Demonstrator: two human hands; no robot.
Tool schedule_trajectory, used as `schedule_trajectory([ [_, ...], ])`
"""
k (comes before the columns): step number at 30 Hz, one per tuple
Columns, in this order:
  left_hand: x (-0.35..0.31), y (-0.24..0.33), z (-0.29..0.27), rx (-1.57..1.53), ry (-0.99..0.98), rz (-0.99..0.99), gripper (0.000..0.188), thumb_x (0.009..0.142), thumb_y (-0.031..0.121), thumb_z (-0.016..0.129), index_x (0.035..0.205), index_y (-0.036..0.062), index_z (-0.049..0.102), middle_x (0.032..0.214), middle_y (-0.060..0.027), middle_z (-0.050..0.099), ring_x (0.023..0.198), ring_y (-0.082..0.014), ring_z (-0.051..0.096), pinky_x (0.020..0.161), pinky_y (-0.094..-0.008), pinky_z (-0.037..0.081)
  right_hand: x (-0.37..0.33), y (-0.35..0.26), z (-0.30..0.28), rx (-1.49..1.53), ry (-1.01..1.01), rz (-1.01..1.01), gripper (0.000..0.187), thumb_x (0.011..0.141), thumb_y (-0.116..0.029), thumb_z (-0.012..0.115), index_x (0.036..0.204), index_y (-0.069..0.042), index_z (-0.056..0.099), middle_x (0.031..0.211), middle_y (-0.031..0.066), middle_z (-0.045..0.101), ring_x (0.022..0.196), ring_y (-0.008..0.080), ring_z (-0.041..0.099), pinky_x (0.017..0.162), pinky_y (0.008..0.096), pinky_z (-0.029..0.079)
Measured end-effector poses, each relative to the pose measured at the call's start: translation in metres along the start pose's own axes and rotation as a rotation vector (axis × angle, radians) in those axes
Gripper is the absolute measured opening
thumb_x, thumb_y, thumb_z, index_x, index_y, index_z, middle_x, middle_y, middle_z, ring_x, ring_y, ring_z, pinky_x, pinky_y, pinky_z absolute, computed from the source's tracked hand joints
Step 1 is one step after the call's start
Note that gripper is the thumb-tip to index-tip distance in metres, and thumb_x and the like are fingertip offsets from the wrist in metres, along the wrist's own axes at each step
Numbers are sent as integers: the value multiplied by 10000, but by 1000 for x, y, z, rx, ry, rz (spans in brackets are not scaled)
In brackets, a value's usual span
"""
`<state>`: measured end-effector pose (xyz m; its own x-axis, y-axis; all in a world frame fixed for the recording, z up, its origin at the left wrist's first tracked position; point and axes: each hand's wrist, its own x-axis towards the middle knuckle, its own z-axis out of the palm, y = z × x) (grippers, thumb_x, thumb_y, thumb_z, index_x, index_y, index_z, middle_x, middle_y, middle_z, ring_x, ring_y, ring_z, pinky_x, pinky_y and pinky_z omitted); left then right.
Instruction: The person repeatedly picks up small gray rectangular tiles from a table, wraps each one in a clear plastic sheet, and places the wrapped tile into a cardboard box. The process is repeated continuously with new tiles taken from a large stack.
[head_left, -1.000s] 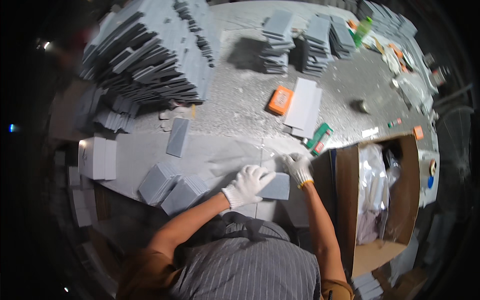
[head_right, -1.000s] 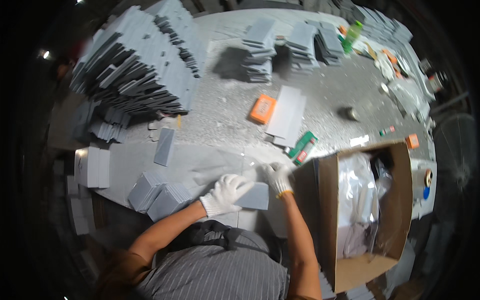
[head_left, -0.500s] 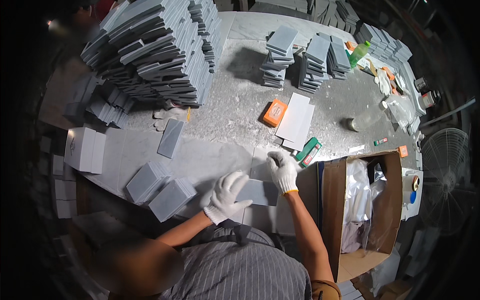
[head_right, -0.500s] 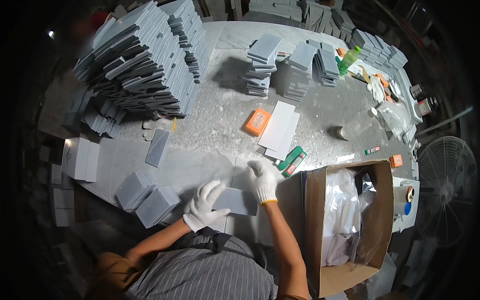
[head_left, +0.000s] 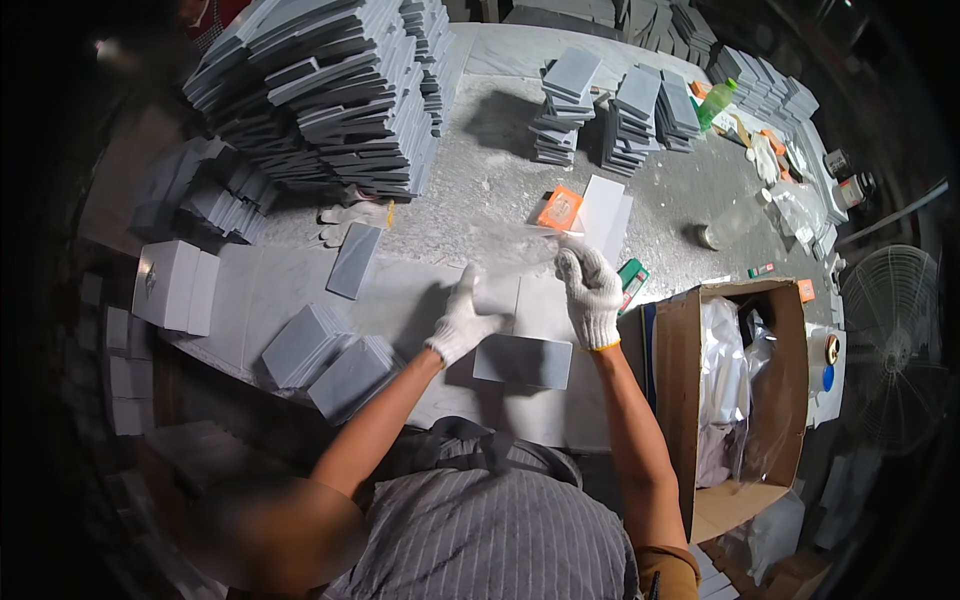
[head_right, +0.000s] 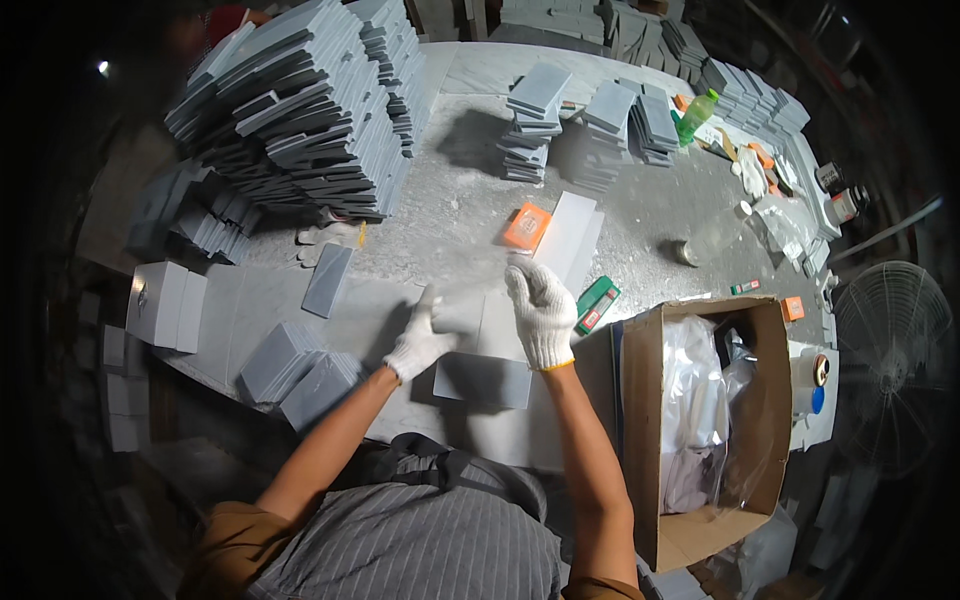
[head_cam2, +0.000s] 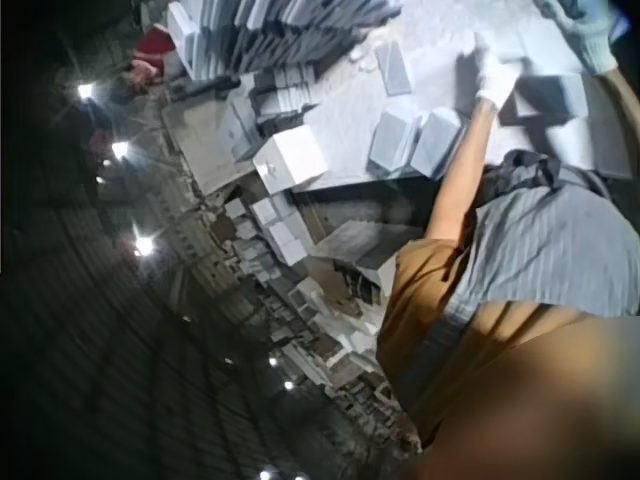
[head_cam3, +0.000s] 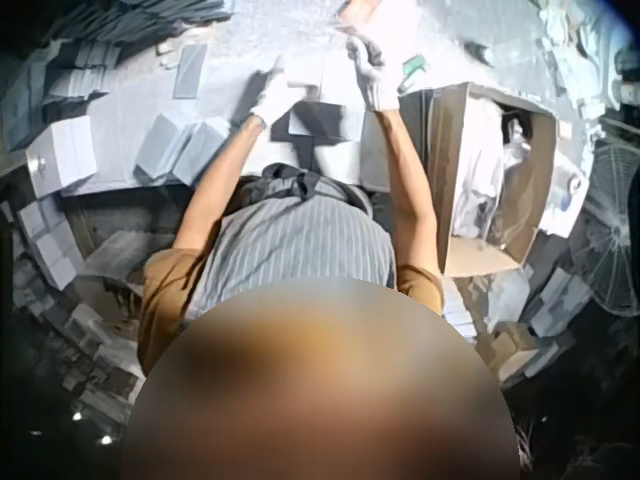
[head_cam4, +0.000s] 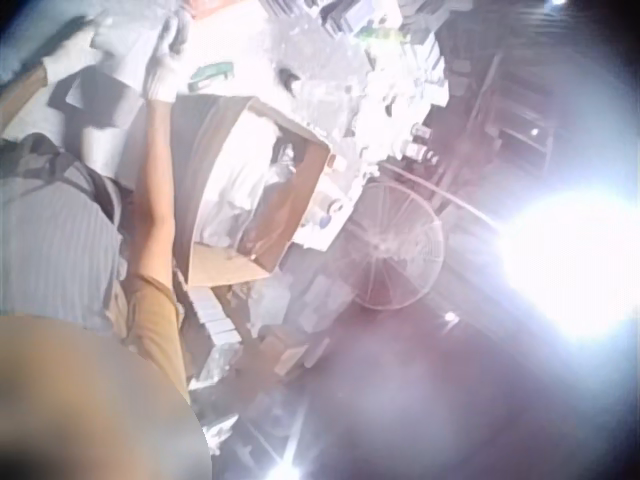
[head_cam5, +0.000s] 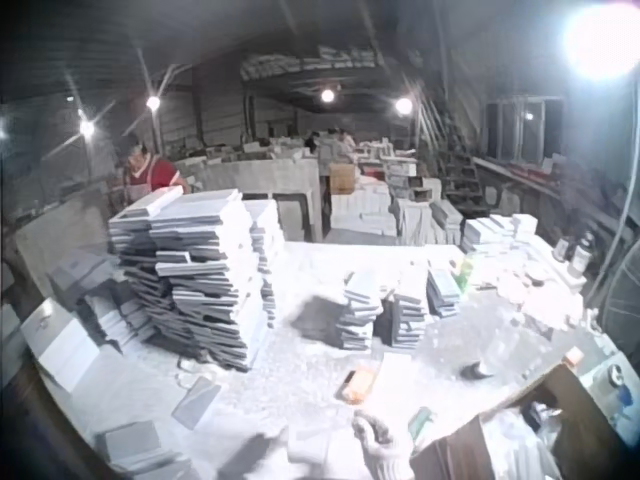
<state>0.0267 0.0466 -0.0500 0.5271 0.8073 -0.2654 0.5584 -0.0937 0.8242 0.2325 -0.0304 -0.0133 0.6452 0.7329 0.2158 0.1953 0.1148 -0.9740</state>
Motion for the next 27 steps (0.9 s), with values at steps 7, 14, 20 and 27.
schedule_trajectory([
  [7, 16, 45, -33, -209, -328, 148, 383, 858, 208, 771, 1156, -16, 682, 1090, -125, 727, 991, -159, 655, 890, -317, 524, -34, -73, -28, -161, -180, -242, 129, 941, -46, 634, 1040, 3, 700, 898, 95, 692, 806, 149, 637, 742, 272, 511],
  [14, -68, 43, -59, 393, -370, 865, 108, 720, 185, 754, 783, 120, 695, 1173, -73, 629, 1126, -284, 564, 990, -436, 441, -156, -99, -74, -531, -537, -393, 165, 806, -218, 753, 952, -148, 723, 1005, 25, 711, 990, 231, 668, 928, 399, 522],
  [20, -97, -3, -28, 777, -231, 1073, 128, 677, 223, 700, 704, 123, 624, 1229, -47, 612, 1141, -273, 530, 971, -442, 450, -209, -19, -67, -712, -611, -383, 177, 741, -200, 740, 907, -184, 680, 989, -28, 679, 1017, 193, 647, 955, 376, 501],
  [27, -101, 9, -37, 636, -345, 948, 214, 737, 338, 698, 752, 128, 660, 1224, -55, 622, 1133, -265, 526, 1011, -452, 421, -212, 25, -59, -706, -598, -365, 216, 696, -84, 682, 905, -131, 654, 973, 11, 656, 962, 234, 628, 865, 360, 506],
])
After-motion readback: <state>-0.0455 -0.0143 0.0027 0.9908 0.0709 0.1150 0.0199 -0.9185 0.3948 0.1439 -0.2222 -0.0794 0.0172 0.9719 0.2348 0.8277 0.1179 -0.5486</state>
